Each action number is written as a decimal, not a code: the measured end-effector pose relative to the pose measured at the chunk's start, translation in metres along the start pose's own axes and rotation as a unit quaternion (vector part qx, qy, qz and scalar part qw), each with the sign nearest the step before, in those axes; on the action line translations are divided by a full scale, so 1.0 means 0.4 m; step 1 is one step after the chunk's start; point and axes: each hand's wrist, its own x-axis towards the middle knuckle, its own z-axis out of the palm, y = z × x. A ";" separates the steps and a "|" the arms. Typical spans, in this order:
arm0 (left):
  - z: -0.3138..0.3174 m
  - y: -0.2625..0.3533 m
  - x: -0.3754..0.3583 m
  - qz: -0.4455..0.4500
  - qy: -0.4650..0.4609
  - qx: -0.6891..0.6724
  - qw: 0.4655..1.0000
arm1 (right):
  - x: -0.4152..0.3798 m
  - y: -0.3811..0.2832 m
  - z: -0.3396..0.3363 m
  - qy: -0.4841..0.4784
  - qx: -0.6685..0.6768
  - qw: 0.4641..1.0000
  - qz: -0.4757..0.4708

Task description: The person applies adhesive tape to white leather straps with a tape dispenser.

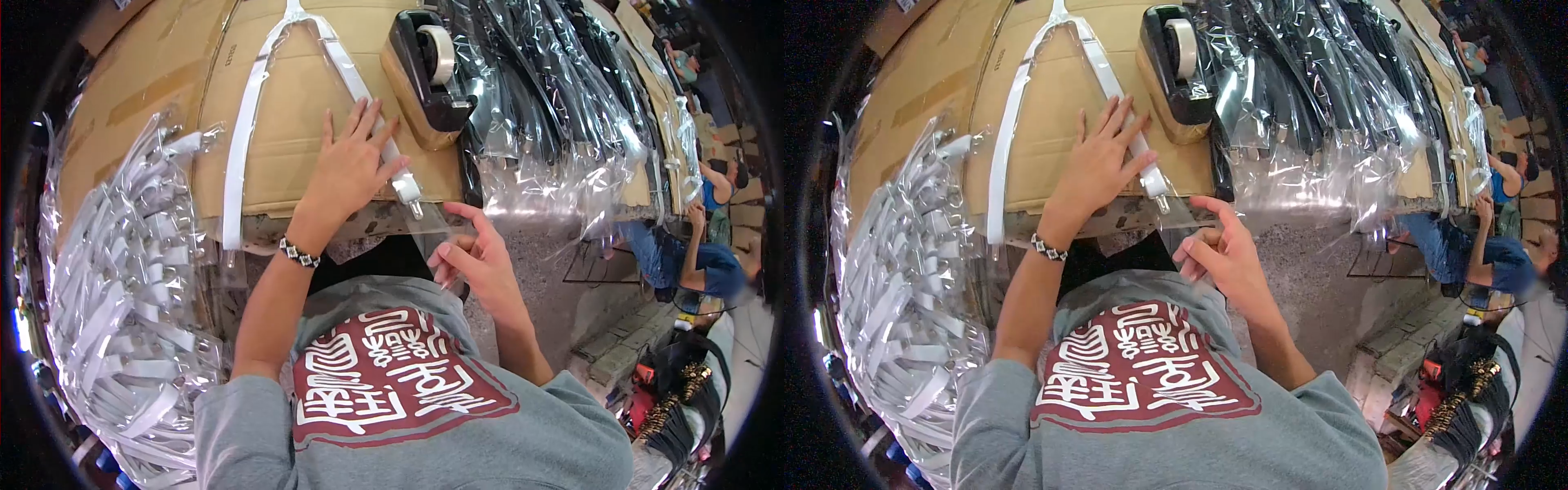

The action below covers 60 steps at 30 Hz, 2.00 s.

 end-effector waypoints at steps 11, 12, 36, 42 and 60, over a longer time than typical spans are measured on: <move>-0.006 -0.002 -0.015 -0.005 0.132 -0.132 0.982 | -0.110 -0.056 -0.035 -0.088 -0.061 0.994 -0.018; -0.024 0.006 -0.023 -0.006 0.159 -0.150 0.976 | -0.112 -0.062 -0.038 -0.104 -0.063 0.992 -0.027; -0.088 0.077 -0.142 -0.295 0.164 -0.427 0.839 | 0.253 -0.104 0.058 0.069 -0.429 0.859 -0.272; -0.069 0.062 -0.099 -0.277 0.039 -0.357 0.891 | 0.271 -0.093 0.052 0.073 -0.404 0.892 -0.191; -0.091 0.025 -0.085 -0.385 -0.046 -0.645 0.658 | 0.278 -0.093 0.067 0.026 -0.137 0.986 -0.093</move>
